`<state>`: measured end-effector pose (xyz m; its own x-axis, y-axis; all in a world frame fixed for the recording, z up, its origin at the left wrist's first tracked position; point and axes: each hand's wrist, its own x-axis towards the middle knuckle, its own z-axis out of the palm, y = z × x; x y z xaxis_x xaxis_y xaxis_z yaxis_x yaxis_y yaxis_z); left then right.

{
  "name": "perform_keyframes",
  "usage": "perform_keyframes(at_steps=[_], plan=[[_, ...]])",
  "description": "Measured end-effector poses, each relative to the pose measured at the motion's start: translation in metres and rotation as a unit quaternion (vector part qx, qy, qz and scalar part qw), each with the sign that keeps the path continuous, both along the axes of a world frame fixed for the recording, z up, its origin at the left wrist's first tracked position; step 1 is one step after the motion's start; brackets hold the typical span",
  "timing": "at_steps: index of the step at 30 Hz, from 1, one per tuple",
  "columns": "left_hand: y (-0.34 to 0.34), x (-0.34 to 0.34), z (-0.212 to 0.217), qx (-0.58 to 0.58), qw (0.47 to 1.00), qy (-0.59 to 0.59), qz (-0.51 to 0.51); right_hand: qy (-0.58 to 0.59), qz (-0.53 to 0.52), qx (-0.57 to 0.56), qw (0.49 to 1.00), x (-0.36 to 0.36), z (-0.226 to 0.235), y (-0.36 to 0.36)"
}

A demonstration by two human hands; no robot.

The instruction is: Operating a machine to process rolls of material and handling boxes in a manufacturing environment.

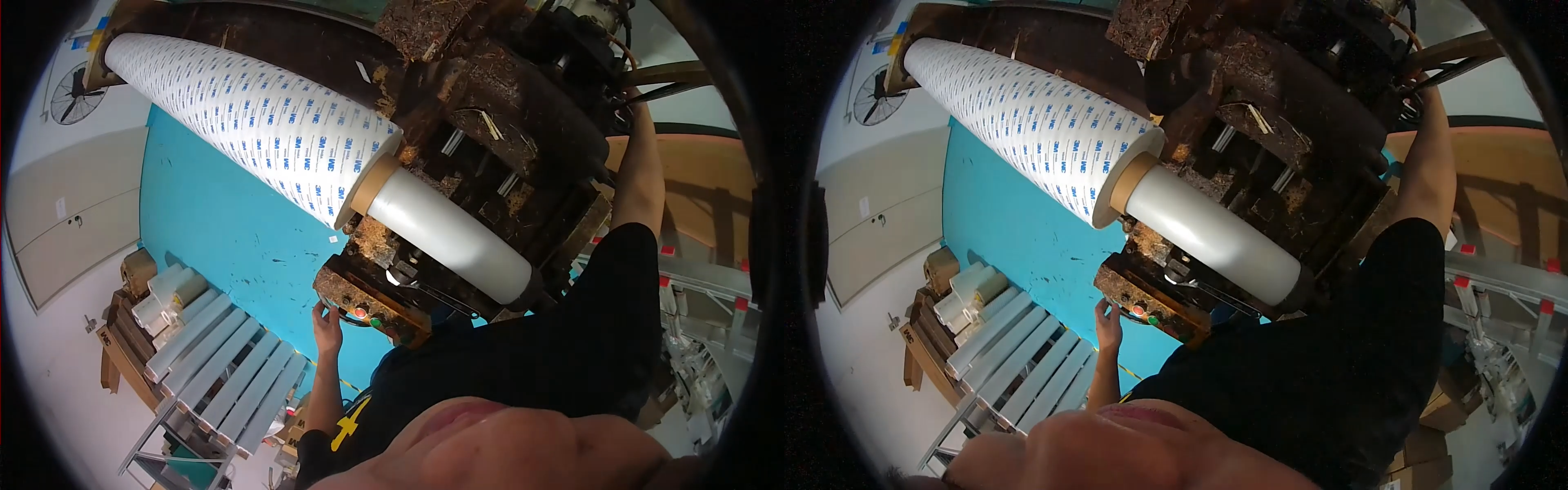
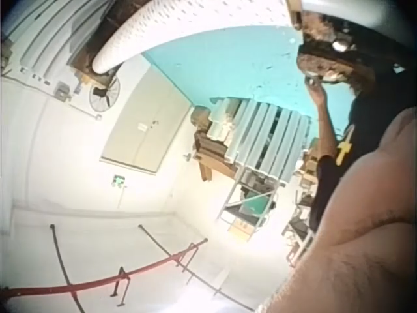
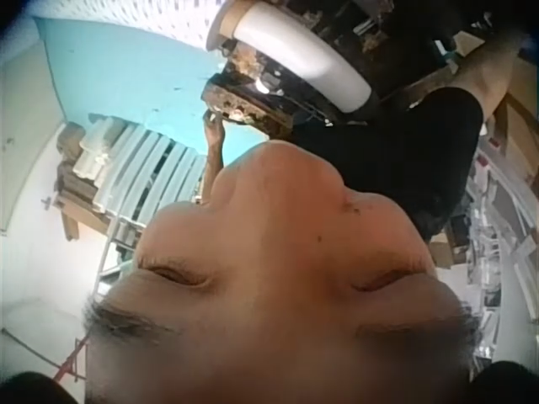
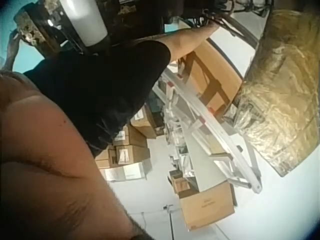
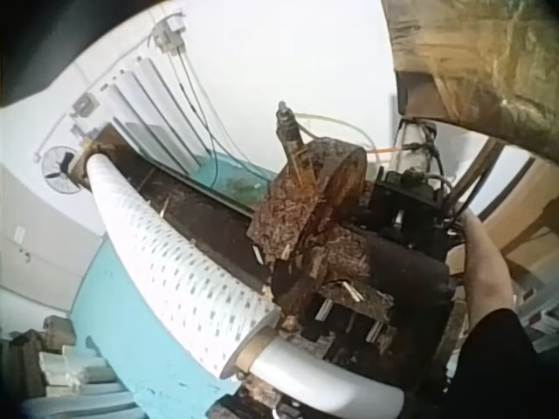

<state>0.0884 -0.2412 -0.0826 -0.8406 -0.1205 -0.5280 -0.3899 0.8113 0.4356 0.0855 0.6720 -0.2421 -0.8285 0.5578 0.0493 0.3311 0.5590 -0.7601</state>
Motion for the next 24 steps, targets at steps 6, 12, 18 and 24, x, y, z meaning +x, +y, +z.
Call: perform_keyframes(at_steps=[6,12,18,24], plan=[[0.003,-0.002,0.002,-0.003,1.0,0.001,-0.007,-0.008,-0.004,0.001,1.0,0.003,0.006,0.004],[0.012,-0.006,0.013,0.034,0.998,-0.04,0.026,-0.007,-0.008,-0.007,1.0,0.004,0.007,0.004],[0.013,-0.007,0.011,0.03,0.998,-0.04,0.028,-0.003,-0.012,-0.018,1.0,0.009,0.005,0.001],[-0.002,-0.005,-0.001,-0.006,1.0,-0.001,0.004,0.0,-0.018,-0.023,1.0,0.01,0.007,-0.001]])
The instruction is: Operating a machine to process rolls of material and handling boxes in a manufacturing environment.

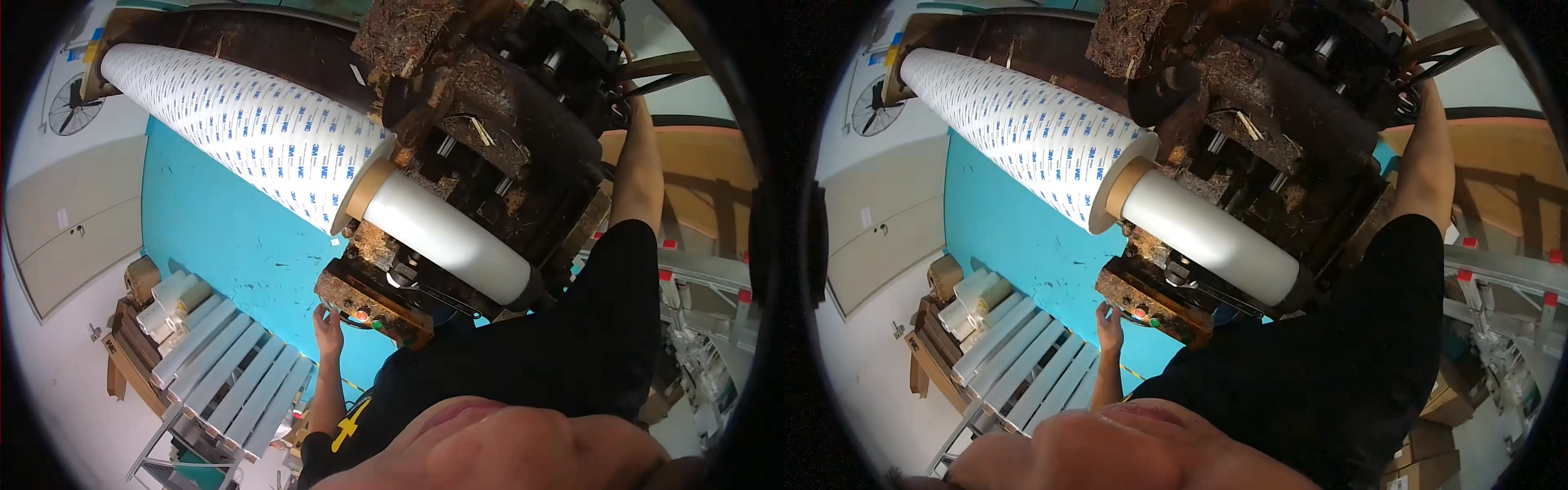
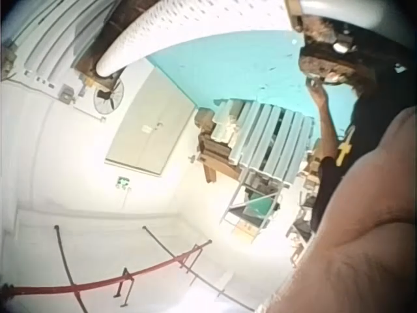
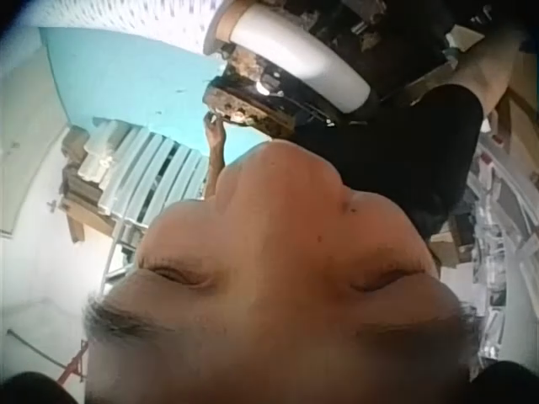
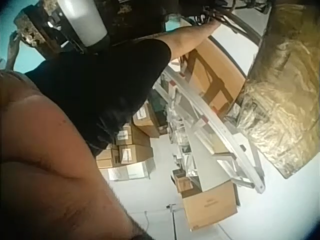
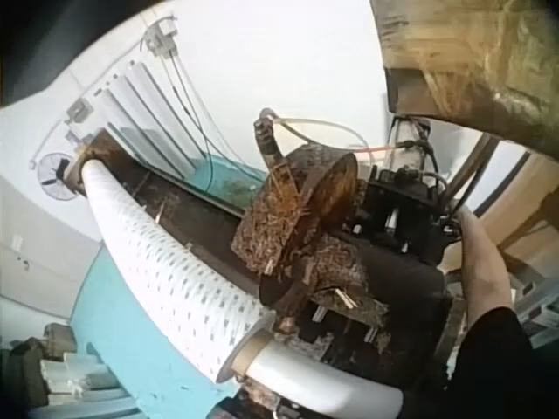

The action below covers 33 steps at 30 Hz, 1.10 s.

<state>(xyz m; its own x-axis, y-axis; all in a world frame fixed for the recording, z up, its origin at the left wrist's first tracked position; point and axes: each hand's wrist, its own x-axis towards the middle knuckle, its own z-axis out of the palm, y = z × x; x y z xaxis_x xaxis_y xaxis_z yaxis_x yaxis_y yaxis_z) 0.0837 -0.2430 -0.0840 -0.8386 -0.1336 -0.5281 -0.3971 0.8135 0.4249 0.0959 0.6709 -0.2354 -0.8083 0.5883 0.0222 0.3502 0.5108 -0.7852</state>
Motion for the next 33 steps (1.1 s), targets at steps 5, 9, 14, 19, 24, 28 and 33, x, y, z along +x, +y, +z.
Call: perform_keyframes(at_steps=[5,9,14,19,24,28,33], plan=[[0.039,-0.062,0.034,0.002,0.983,0.184,0.025,0.001,0.001,-0.002,1.0,-0.003,0.004,0.001],[0.127,-0.125,0.098,0.057,0.903,0.387,-0.178,-0.002,0.011,-0.005,1.0,-0.011,0.007,0.0],[0.223,-0.157,0.136,0.127,0.849,0.432,-0.275,-0.013,0.018,-0.018,1.0,-0.028,0.01,0.002],[0.236,-0.161,0.142,0.074,0.851,0.429,-0.293,-0.014,0.008,-0.029,0.999,-0.024,0.01,0.008],[0.227,-0.17,0.14,0.118,0.868,0.389,-0.285,-0.02,0.008,-0.05,0.999,-0.019,0.005,0.004],[0.225,-0.173,0.138,0.106,0.863,0.39,-0.303,-0.025,0.0,-0.066,0.997,-0.015,0.005,0.0],[0.224,-0.174,0.137,0.085,0.844,0.412,-0.332,-0.026,-0.013,-0.086,0.996,-0.012,0.007,-0.001]])
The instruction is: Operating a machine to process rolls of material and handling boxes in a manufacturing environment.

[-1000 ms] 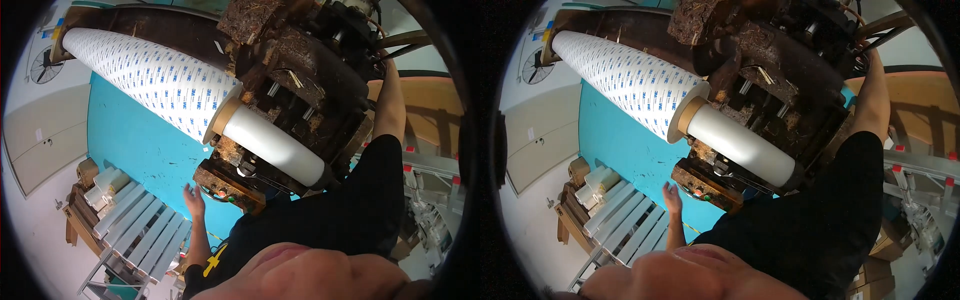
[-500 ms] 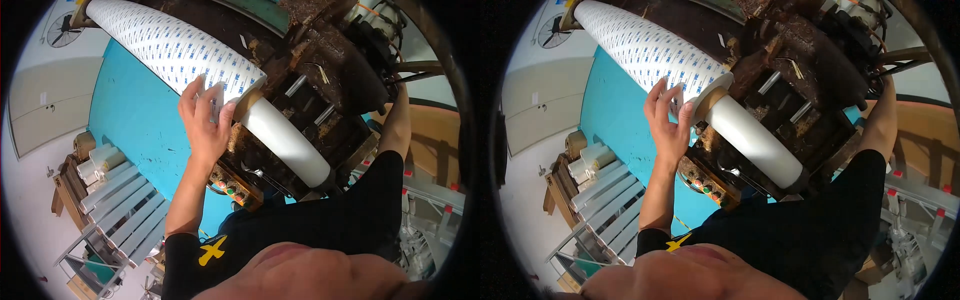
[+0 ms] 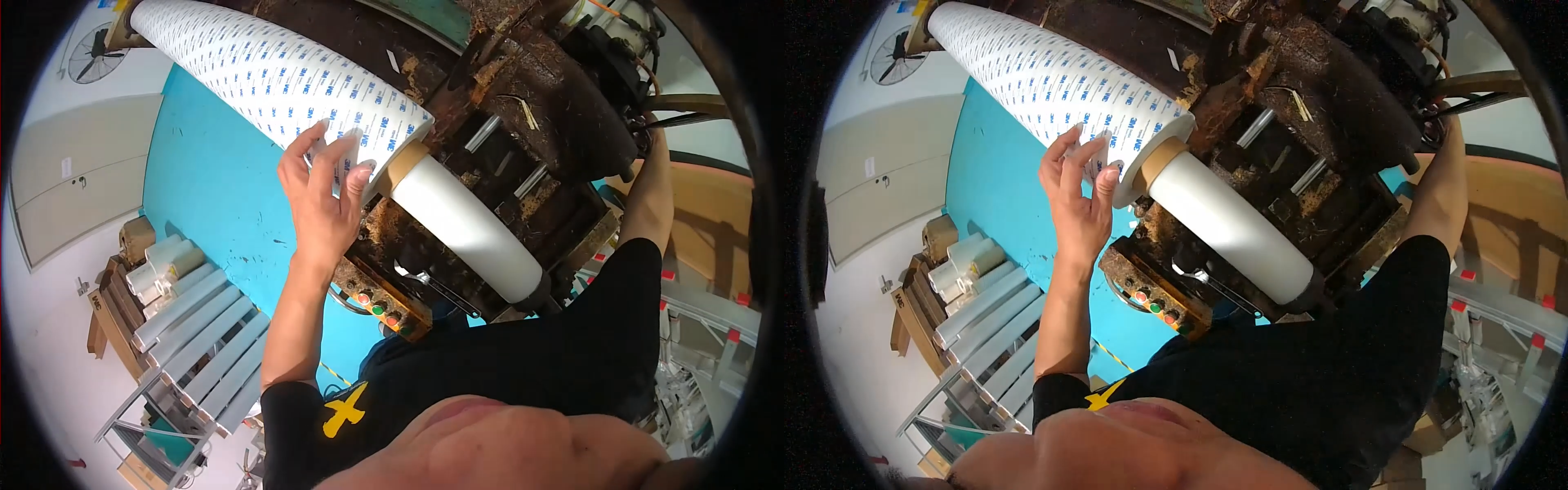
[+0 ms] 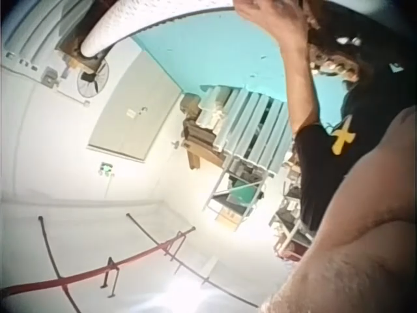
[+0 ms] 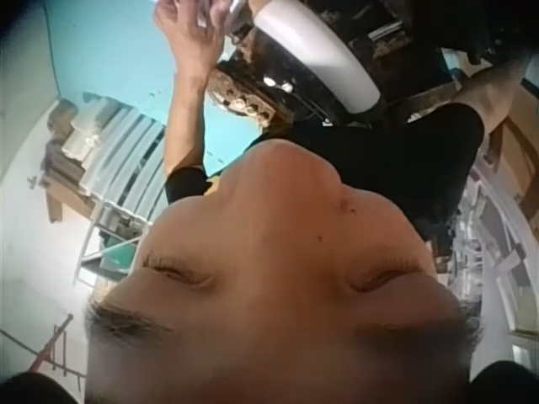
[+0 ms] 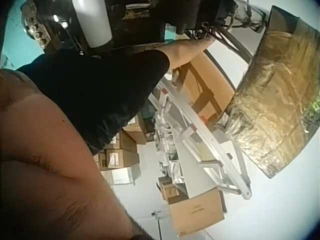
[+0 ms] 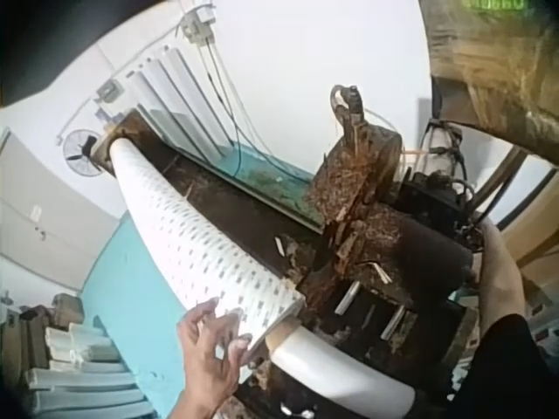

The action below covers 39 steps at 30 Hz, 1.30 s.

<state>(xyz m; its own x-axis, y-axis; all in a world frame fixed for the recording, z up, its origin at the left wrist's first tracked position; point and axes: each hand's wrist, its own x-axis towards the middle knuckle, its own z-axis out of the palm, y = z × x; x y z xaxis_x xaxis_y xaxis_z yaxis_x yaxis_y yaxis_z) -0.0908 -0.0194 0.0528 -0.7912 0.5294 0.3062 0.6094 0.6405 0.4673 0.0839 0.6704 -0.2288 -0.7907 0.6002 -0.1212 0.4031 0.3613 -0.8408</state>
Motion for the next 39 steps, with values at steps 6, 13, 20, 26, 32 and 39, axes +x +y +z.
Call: perform_keyframes(at_steps=[6,13,20,26,32,39], plan=[[0.001,-0.001,-0.001,0.003,0.999,0.037,-0.016,-0.007,-0.015,-0.034,0.999,0.001,0.007,-0.001],[-0.086,0.046,-0.052,-0.017,0.988,-0.037,0.148,-0.012,-0.047,-0.113,0.992,0.01,0.017,-0.004],[-0.25,0.154,-0.174,-0.011,0.817,-0.405,0.41,-0.016,-0.087,-0.202,0.975,0.018,0.021,-0.008],[-0.28,0.174,-0.196,-0.155,0.827,-0.439,0.314,-0.025,-0.113,-0.248,0.962,0.021,0.029,-0.016],[-0.28,0.164,-0.206,-0.127,0.763,-0.495,0.396,-0.026,-0.133,-0.285,0.949,0.022,0.028,-0.021],[-0.278,0.154,-0.2,-0.168,0.748,-0.508,0.394,-0.024,-0.148,-0.316,0.937,0.02,0.025,-0.026]])
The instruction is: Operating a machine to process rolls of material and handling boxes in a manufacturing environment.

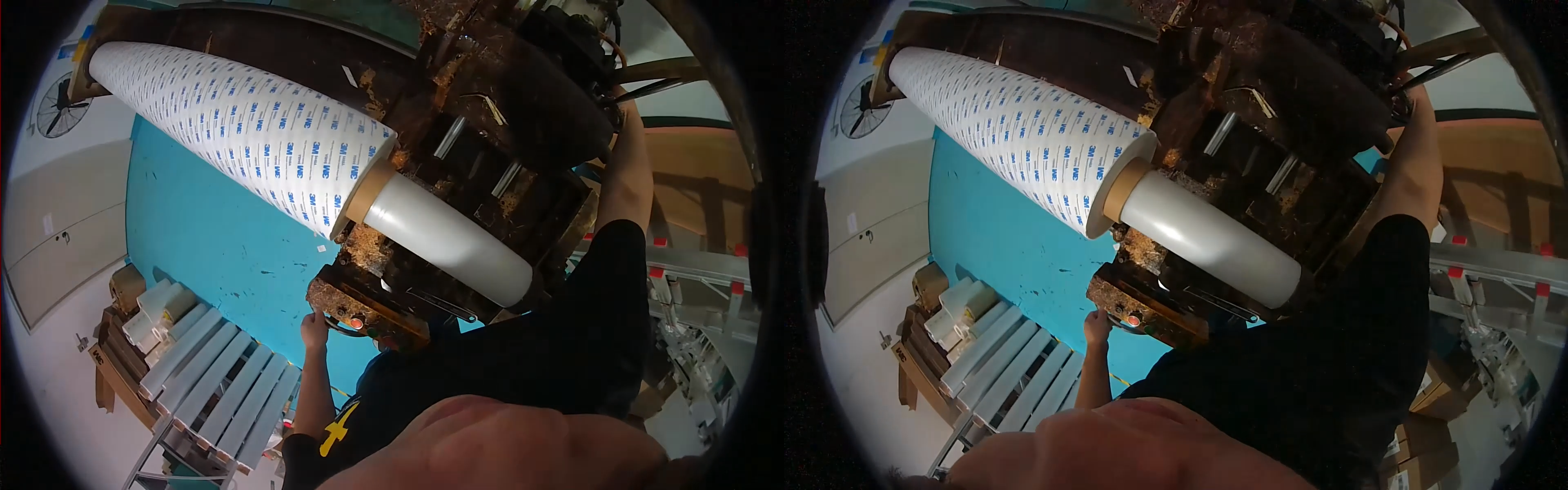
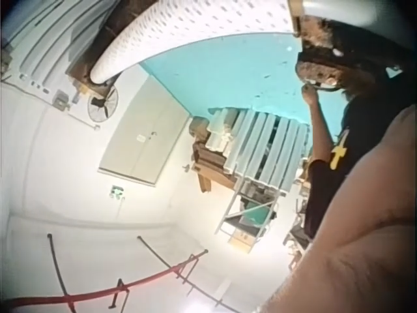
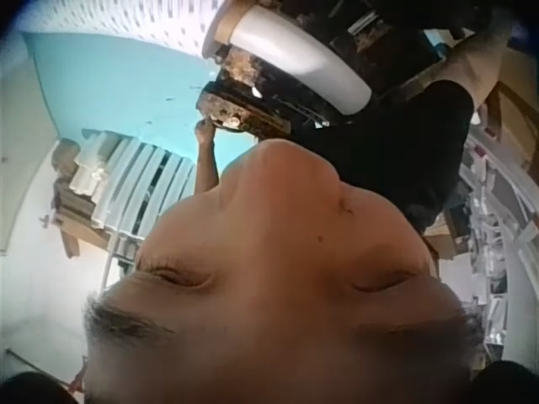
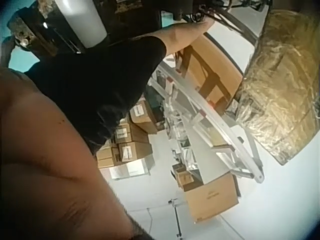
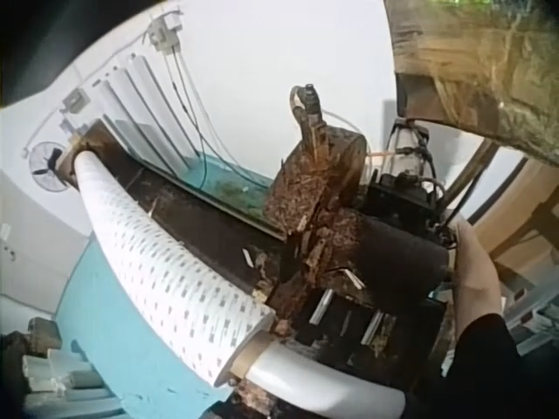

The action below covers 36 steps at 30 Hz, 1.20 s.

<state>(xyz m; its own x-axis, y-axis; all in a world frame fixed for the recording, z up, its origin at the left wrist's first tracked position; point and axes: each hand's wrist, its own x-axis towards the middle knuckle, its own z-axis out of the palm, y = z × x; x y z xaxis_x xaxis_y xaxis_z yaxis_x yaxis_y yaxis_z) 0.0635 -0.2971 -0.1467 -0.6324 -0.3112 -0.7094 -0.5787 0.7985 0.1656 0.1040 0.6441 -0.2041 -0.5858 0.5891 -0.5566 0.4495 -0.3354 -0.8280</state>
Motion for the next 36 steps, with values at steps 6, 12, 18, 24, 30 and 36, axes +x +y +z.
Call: perform_keyframes(at_steps=[6,12,18,24,30,36], plan=[[0.001,-0.001,0.0,0.048,0.998,0.035,0.01,0.004,-0.015,-0.021,1.0,-0.009,0.002,-0.003],[0.004,0.001,0.002,0.049,0.996,0.068,0.012,0.006,-0.028,-0.018,0.999,-0.023,0.013,-0.006],[0.004,0.009,0.005,0.026,0.998,0.036,-0.036,0.027,-0.051,0.011,0.998,-0.04,0.032,-0.031],[0.002,0.01,0.006,0.048,0.998,0.042,-0.006,0.076,-0.092,0.037,0.992,-0.016,0.015,-0.034],[0.005,0.019,0.006,0.056,0.995,0.084,-0.021,0.024,-0.062,0.034,0.997,-0.016,-0.034,0.015],[-0.008,0.024,0.006,0.093,0.973,0.127,-0.169,-0.037,-0.088,0.006,0.995,-0.028,-0.002,-0.004]])
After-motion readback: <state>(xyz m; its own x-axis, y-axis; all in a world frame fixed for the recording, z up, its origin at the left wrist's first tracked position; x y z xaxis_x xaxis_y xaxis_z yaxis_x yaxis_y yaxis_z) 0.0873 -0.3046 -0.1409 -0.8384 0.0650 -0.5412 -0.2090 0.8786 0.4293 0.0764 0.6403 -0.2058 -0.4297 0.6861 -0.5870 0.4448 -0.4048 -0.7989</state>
